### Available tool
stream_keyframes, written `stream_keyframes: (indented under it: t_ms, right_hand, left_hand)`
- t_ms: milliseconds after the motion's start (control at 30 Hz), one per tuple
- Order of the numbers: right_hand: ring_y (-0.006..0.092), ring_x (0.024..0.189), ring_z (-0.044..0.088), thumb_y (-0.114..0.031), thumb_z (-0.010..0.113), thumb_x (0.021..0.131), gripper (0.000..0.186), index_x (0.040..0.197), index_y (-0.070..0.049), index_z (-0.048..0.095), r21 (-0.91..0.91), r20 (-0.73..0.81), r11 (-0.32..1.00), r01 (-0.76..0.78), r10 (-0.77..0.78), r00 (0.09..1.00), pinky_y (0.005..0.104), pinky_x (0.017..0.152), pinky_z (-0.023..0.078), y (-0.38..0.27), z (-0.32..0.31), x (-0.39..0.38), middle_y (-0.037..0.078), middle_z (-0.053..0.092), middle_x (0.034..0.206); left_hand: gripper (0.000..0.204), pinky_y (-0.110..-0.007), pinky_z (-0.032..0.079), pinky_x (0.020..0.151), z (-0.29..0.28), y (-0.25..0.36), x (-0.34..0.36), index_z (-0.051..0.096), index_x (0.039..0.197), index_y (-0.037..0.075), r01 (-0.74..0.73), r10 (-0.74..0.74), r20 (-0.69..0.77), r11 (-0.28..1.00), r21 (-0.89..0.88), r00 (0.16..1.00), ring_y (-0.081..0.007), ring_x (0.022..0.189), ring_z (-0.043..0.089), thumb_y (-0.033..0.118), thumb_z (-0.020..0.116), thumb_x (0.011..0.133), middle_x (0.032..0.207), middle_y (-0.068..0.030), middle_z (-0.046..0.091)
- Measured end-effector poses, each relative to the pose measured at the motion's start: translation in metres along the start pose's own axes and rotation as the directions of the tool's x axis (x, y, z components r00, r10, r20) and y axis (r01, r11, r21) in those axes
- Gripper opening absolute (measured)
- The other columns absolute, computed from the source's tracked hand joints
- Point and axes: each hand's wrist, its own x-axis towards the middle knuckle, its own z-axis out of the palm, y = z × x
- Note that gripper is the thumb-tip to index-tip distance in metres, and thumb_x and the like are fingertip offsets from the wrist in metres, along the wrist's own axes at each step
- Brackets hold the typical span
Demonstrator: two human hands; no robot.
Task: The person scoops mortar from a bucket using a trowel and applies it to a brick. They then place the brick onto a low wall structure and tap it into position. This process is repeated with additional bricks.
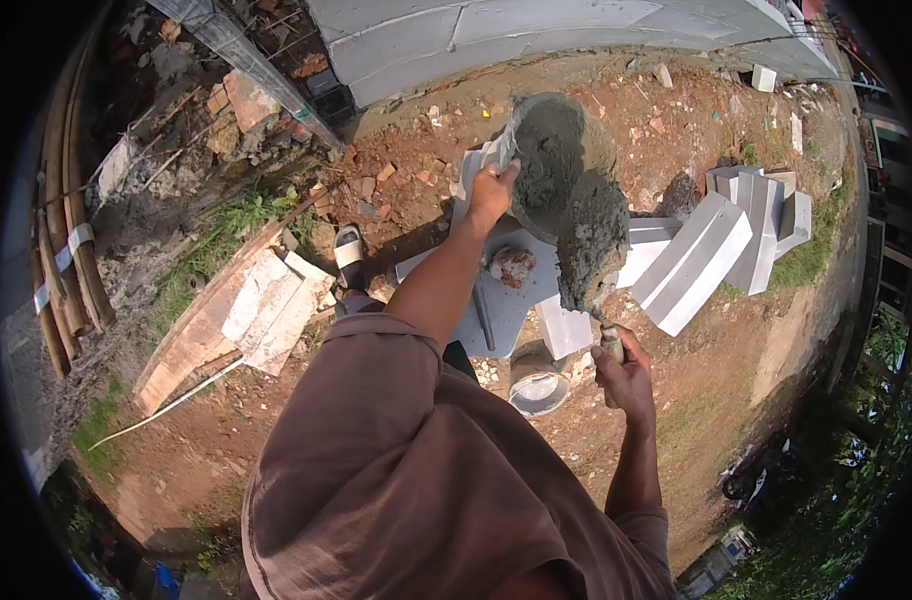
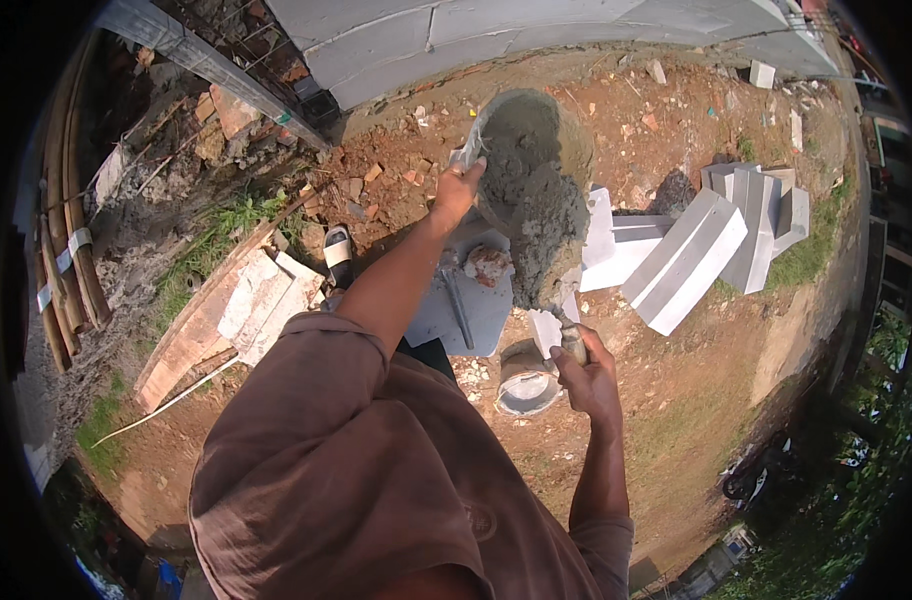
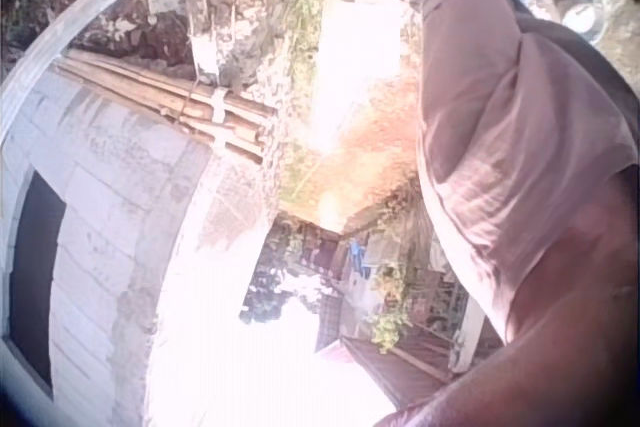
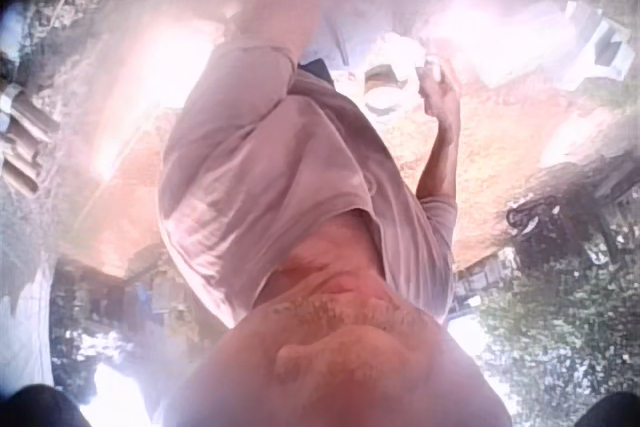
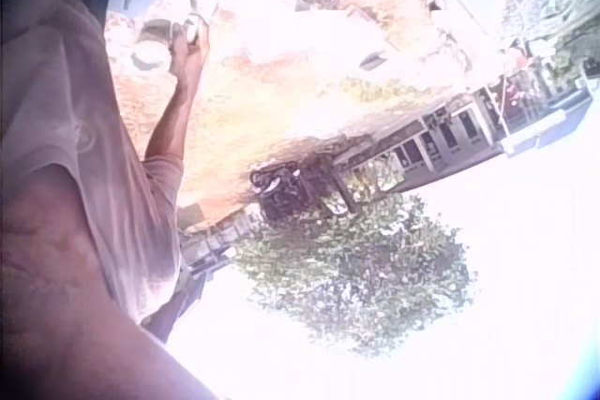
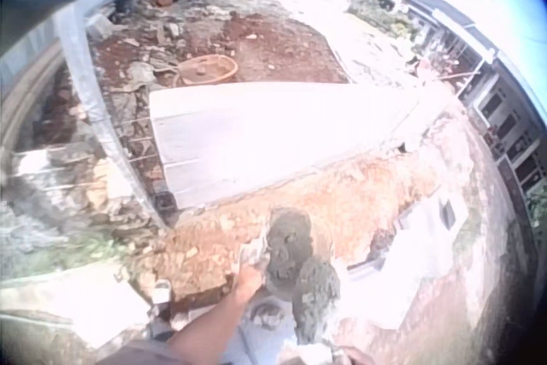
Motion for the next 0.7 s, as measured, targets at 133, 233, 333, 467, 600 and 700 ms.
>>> stream_keyframes:
  t_ms: [133,233,333,467,600,700]
  right_hand:
    - [0.0063,0.048,0.047,-0.014,0.061,0.083,0.035,0.113,0.000,0.051,-0.063,0.050,0.998,0.025,-0.022,0.998,0.0224,0.044,0.041,0.003,0.009,0.003,-0.001,0.050,0.064]
    - [0.0067,0.048,0.047,-0.013,0.063,0.082,0.035,0.112,0.000,0.052,-0.104,0.124,0.995,0.010,0.003,0.992,0.0224,0.044,0.041,-0.001,0.022,0.018,0.000,0.050,0.064]
    - [0.0050,0.055,0.046,-0.014,0.063,0.082,0.038,0.114,0.003,0.052,-0.176,0.263,0.984,-0.008,0.055,0.963,0.0211,0.047,0.040,-0.028,0.047,0.038,0.000,0.054,0.074]
    - [0.0056,0.054,0.047,-0.014,0.064,0.081,0.038,0.114,0.002,0.052,-0.320,0.393,0.945,0.066,0.069,0.917,0.0216,0.047,0.040,-0.059,0.091,0.075,0.000,0.052,0.068]
    - [0.0061,0.055,0.048,-0.015,0.064,0.081,0.039,0.114,0.002,0.053,-0.410,0.537,0.899,0.156,0.100,0.838,0.0221,0.048,0.041,-0.099,0.156,0.113,0.001,0.054,0.069]
    - [0.0066,0.059,0.050,-0.016,0.065,0.080,0.039,0.114,0.002,0.053,-0.422,0.594,0.890,0.170,0.130,0.794,0.0232,0.052,0.042,-0.135,0.219,0.139,0.001,0.056,0.073]
  left_hand:
    - [0.045,-0.033,0.044,0.064,-0.019,-0.018,-0.001,0.051,0.074,0.000,0.123,-0.158,0.132,0.963,0.240,0.979,-0.0177,0.064,0.054,0.043,0.062,0.082,0.069,-0.0115,0.057]
    - [0.045,-0.033,0.046,0.061,-0.065,-0.014,-0.014,0.053,0.080,0.001,0.261,-0.260,-0.021,0.965,0.031,0.965,-0.0162,0.064,0.057,0.046,0.058,0.084,0.071,-0.0089,0.058]
    - [0.045,-0.031,0.046,0.056,-0.150,-0.026,-0.017,0.056,0.088,0.006,0.320,-0.412,-0.255,0.887,-0.335,0.875,-0.0152,0.062,0.057,0.050,0.049,0.088,0.073,-0.0058,0.058]
    - [0.060,-0.041,0.044,0.077,-0.263,0.020,-0.023,0.050,0.114,0.004,0.208,-0.431,-0.501,0.874,-0.440,0.750,-0.0216,0.086,0.059,0.057,0.032,0.091,0.100,-0.0100,0.061]
    - [0.069,-0.049,0.031,0.097,-0.343,0.068,0.005,0.032,0.134,0.004,-0.055,-0.319,-0.614,0.858,-0.511,0.722,-0.0299,0.115,0.046,0.058,0.025,0.092,0.128,-0.0174,0.046]
    - [0.073,-0.051,0.020,0.105,-0.386,0.104,0.042,0.022,0.141,0.007,-0.207,-0.244,-0.677,0.834,-0.512,0.694,-0.0312,0.129,0.031,0.060,0.023,0.091,0.142,-0.0178,0.030]
